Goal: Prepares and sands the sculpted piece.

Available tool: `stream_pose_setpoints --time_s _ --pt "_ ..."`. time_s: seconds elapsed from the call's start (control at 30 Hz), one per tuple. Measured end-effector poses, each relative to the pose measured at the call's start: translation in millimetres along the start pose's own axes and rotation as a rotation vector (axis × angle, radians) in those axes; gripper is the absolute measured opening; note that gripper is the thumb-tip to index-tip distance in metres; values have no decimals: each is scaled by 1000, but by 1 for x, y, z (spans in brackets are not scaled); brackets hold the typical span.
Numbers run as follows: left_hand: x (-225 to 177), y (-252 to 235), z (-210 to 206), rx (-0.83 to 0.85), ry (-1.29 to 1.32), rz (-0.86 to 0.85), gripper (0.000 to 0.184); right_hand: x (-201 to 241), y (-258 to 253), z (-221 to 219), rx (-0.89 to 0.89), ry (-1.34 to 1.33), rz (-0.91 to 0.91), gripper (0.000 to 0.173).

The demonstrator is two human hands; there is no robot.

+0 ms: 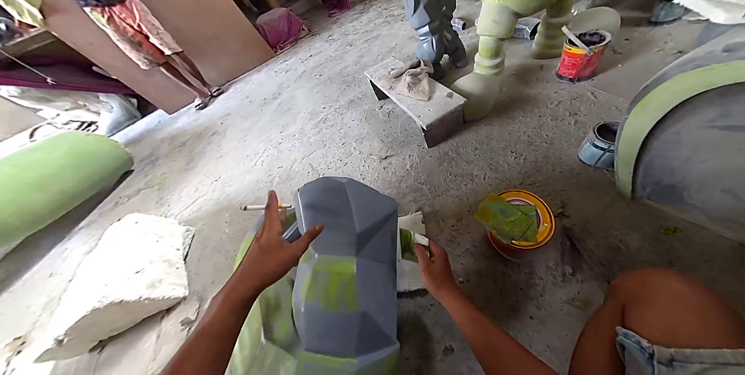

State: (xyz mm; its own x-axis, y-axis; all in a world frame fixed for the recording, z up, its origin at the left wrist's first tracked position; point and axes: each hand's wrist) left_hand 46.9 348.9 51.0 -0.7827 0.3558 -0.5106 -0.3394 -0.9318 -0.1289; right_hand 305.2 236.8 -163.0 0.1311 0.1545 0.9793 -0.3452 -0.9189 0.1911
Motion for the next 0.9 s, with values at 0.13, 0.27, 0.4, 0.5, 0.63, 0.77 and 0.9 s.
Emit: stream_pose_setpoints --time_s 0.13,0.27,0.4,0.5,0.63,0.77,0.9 --pt "-12 -20 -9 -49 71 -50 115 6 -15 -20 -135 157 203 32" --pt "-11 -35 -19 -42 59 -90 116 1 -18 -44 -221 197 306 35" --pt "-9 -42 -24 -29 25 -96 116 -7 -7 -64 -251 366 282 41" --pt "-10 -42 -25 -28 23 -92 115 -10 1 -66 -225 495 232 48" --pt "-7 -42 -23 -13 16 -80 116 -17 11 -63 -151 604 176 52" --pt "-9 -43 -22 -13 50 -54 115 -29 19 -57 -117 695 187 49" --pt "-11 -45 -23 -2 39 -47 116 -44 23 -49 -70 836 202 49"
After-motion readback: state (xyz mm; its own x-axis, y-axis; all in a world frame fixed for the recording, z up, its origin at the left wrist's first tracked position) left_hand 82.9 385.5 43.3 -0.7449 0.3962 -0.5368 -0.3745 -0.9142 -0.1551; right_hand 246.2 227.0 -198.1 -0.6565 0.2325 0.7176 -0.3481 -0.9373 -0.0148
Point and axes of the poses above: each hand's wrist, its own y-axis away from the middle knuckle, its own z-axis out of the back of the hand, x = y × z, and after that the axes turned 8 degrees about -z, right-handed
